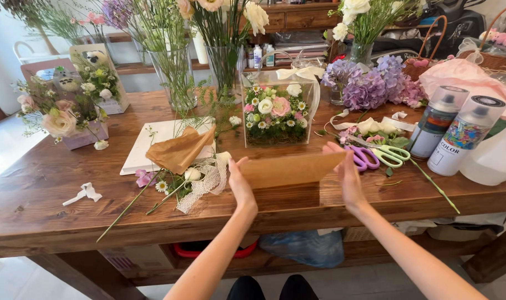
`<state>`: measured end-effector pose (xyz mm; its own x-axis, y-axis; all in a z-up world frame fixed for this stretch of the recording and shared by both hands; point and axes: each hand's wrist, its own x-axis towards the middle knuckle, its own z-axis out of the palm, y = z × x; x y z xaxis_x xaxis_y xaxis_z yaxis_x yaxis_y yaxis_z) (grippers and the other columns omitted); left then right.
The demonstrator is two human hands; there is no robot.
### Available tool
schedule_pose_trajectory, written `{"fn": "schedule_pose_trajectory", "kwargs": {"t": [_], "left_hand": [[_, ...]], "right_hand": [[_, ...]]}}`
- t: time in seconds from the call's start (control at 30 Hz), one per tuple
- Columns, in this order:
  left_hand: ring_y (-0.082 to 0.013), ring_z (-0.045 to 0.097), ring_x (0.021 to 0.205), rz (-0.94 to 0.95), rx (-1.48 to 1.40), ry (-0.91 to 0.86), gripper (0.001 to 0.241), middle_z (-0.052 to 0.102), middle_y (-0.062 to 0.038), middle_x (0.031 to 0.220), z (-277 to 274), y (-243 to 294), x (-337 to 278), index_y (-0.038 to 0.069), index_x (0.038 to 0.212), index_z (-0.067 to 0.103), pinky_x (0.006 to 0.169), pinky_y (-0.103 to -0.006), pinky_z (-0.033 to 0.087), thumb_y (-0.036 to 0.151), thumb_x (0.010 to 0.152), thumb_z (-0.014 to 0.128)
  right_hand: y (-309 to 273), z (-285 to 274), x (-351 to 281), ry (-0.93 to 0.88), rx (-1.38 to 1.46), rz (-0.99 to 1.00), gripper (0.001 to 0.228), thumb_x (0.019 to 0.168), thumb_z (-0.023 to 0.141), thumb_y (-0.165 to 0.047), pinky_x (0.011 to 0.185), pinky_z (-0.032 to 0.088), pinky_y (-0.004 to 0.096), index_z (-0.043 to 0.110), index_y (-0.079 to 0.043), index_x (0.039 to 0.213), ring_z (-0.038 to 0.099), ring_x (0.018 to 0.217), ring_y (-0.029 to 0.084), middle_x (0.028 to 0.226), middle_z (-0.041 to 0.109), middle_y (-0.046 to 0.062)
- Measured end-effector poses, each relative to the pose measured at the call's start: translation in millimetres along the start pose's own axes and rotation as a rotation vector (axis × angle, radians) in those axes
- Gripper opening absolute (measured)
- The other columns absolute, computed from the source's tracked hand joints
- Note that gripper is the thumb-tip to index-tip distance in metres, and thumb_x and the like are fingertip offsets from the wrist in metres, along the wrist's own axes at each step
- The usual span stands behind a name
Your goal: The person prepares a small cardboard box and places it inside a clear acrylic flower arrangement box, then sprays the flowers with water from a spray bottle.
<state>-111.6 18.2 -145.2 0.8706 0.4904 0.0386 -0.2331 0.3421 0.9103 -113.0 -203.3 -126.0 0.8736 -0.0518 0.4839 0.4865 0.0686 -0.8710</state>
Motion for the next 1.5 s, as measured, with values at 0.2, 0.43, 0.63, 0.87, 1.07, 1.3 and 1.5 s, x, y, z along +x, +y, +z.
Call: {"fn": "schedule_pose_trajectory", "kwargs": {"t": [0.2, 0.43, 0.63, 0.87, 1.07, 1.3, 1.5], "left_hand": [[-0.0216, 0.06, 0.126, 0.114, -0.055, -0.053, 0.062, 0.077, -0.015, 0.11, -0.3, -15.4, -13.5, 0.003, 0.121, 0.072, 0.123, -0.037, 0.021, 0.049, 0.11, 0.032], [-0.02, 0.066, 0.111, 0.15, -0.071, -0.078, 0.056, 0.077, -0.013, 0.107, 15.5, -14.1, -8.1, 0.007, 0.12, 0.074, 0.113, -0.0359, 0.035, 0.045, 0.11, 0.034], [-0.0247, 0.063, 0.116, 0.141, -0.045, -0.121, 0.059, 0.075, -0.012, 0.109, 52.5, -2.0, 15.9, 0.013, 0.113, 0.075, 0.113, -0.0412, 0.035, 0.052, 0.109, 0.031], [-0.0218, 0.063, 0.107, 0.049, -0.188, -0.016, 0.044, 0.074, -0.007, 0.11, 113.9, 13.9, 136.4, 0.016, 0.106, 0.073, 0.101, -0.038, 0.038, 0.05, 0.103, 0.045], [-0.0114, 0.065, 0.088, 0.249, -0.295, 0.16, 0.031, 0.073, -0.003, 0.088, 114.6, 45.2, 101.1, 0.015, 0.078, 0.066, 0.089, -0.0259, 0.044, 0.036, 0.099, 0.057], [-0.0092, 0.058, 0.102, 0.305, -0.147, 0.24, 0.027, 0.071, 0.0, 0.102, 78.5, -32.9, 126.8, 0.014, 0.096, 0.074, 0.105, -0.0297, 0.042, 0.033, 0.105, 0.057], [-0.0108, 0.061, 0.108, 0.238, 0.016, 0.229, 0.029, 0.066, -0.001, 0.11, 71.6, -56.0, 145.8, 0.018, 0.11, 0.077, 0.108, -0.0326, 0.044, 0.038, 0.102, 0.058]], "right_hand": [[38.3, -19.5, -7.0, -0.047, 0.226, 0.241, 0.109, 0.086, 0.026, -0.084, 0.122, 0.01, 0.065, 0.016, -0.01, 0.165, 0.021, 0.152, 0.04, 0.164, 0.026, 0.021], [38.0, -27.1, -5.9, -0.053, 0.17, 0.212, 0.097, 0.092, 0.024, -0.078, 0.124, 0.005, 0.06, 0.022, -0.015, 0.165, 0.028, 0.151, 0.032, 0.16, 0.038, 0.015], [30.4, -31.5, 35.4, -0.014, -0.032, 0.131, 0.094, 0.093, 0.065, -0.028, 0.118, 0.023, 0.066, 0.007, -0.008, 0.164, 0.037, 0.144, 0.043, 0.157, 0.035, 0.029], [40.7, -22.9, 143.6, 0.269, -0.446, -0.051, 0.094, 0.077, 0.094, -0.02, 0.099, 0.049, 0.048, 0.028, -0.013, 0.143, 0.065, 0.116, 0.034, 0.125, 0.065, 0.014], [90.1, 0.0, 173.0, 0.395, -0.571, -0.107, 0.079, 0.074, 0.094, -0.032, 0.089, 0.052, 0.051, 0.043, -0.012, 0.131, 0.069, 0.106, 0.04, 0.115, 0.071, 0.016], [112.2, 32.8, 147.0, 0.407, -0.522, -0.075, 0.077, 0.079, 0.088, -0.022, 0.094, 0.054, 0.057, 0.047, -0.004, 0.142, 0.062, 0.116, 0.053, 0.125, 0.064, 0.032], [121.6, 32.0, 150.7, 0.331, -0.549, -0.02, 0.079, 0.085, 0.08, -0.018, 0.096, 0.054, 0.058, 0.042, -0.002, 0.153, 0.06, 0.121, 0.052, 0.136, 0.059, 0.033]]}}
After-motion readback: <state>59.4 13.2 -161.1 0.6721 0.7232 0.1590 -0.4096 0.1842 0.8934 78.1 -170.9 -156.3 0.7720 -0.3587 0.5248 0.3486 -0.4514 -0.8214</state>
